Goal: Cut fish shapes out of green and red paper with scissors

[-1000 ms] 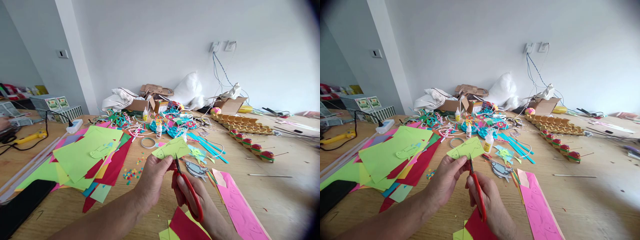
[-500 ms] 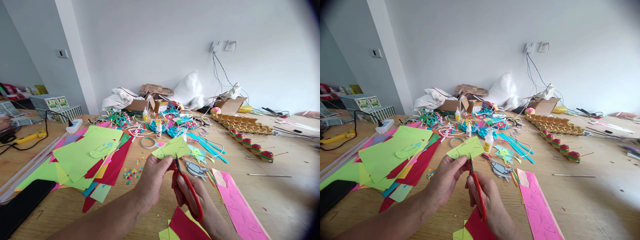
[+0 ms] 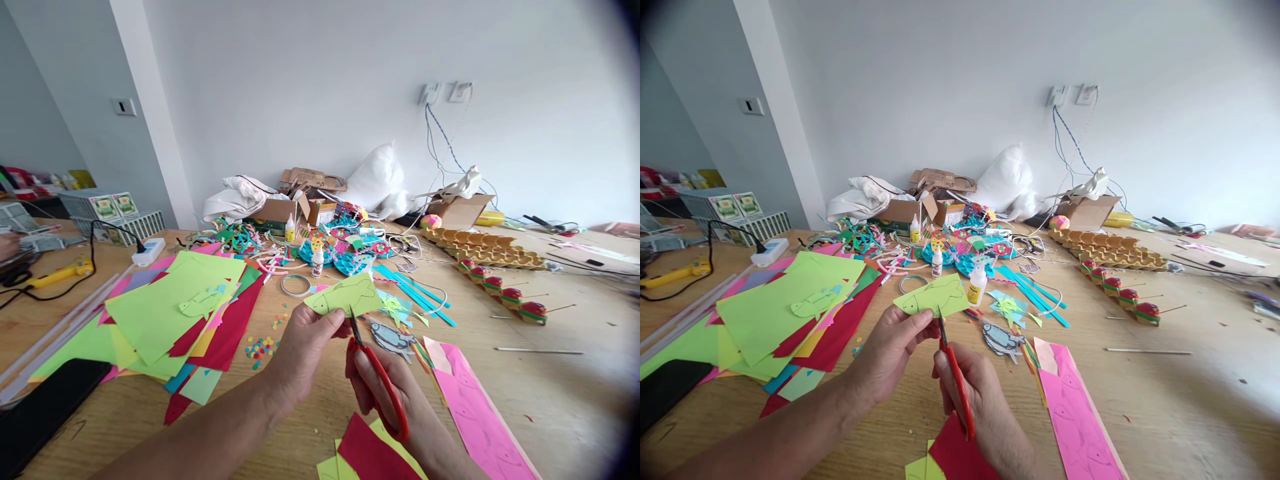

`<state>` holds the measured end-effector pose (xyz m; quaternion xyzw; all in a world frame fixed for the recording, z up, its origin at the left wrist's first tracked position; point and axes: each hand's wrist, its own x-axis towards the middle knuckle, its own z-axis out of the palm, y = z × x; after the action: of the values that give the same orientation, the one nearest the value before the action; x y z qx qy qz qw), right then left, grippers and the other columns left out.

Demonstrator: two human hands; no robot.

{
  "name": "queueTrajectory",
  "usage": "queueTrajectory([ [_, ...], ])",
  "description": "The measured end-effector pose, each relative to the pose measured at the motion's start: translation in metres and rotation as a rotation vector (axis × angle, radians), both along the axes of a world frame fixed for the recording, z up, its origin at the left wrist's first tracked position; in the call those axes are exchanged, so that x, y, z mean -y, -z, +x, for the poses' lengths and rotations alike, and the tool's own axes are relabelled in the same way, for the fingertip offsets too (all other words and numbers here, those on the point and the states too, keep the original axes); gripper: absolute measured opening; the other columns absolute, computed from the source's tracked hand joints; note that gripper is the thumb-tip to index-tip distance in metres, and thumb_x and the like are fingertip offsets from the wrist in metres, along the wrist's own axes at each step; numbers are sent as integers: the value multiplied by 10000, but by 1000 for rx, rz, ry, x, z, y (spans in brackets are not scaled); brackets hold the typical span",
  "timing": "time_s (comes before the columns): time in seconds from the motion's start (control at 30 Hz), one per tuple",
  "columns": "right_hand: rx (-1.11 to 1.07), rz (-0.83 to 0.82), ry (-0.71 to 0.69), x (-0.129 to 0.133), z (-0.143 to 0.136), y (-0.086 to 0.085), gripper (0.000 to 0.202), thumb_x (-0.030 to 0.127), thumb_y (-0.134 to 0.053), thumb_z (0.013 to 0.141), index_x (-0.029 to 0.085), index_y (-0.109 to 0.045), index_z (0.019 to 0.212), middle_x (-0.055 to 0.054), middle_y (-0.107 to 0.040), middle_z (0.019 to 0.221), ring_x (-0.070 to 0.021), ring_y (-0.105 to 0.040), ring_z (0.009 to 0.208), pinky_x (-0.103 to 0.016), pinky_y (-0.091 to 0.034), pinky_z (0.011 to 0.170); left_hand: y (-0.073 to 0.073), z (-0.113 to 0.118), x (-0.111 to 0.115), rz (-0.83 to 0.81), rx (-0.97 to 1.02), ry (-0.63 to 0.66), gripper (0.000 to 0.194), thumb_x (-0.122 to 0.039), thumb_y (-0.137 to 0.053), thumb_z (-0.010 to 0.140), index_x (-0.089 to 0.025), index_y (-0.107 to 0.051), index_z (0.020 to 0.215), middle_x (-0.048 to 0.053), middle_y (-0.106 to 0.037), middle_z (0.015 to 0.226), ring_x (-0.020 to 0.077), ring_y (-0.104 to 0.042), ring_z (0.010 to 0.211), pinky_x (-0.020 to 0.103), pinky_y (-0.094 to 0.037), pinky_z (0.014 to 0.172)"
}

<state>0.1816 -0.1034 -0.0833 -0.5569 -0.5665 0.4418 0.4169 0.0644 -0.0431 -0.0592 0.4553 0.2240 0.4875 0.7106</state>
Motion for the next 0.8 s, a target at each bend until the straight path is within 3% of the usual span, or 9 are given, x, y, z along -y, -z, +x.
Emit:
queueTrajectory([
  [0.43, -10, -46, -24, -2, 1, 0, 522, 697, -386, 752, 195, -452, 626, 68, -392, 373, -80, -319, 339, -200, -250, 379, 1, -3, -6, 32, -59, -17, 131, -242, -591, 748, -127, -627, 799, 23, -632, 732, 116, -549, 671, 273, -437, 690],
  [0.8, -25, -31, -17, 0, 2, 0, 479, 638, -375, 806, 198, -466, 641, 64, -410, 379, -87, -319, 353, -207, -259, 387, 0, -4, -4, 100, -98, -14, 110, -233, -587, 758, -138, -631, 791, 2, -625, 681, 101, -555, 668, 235, -439, 684],
])
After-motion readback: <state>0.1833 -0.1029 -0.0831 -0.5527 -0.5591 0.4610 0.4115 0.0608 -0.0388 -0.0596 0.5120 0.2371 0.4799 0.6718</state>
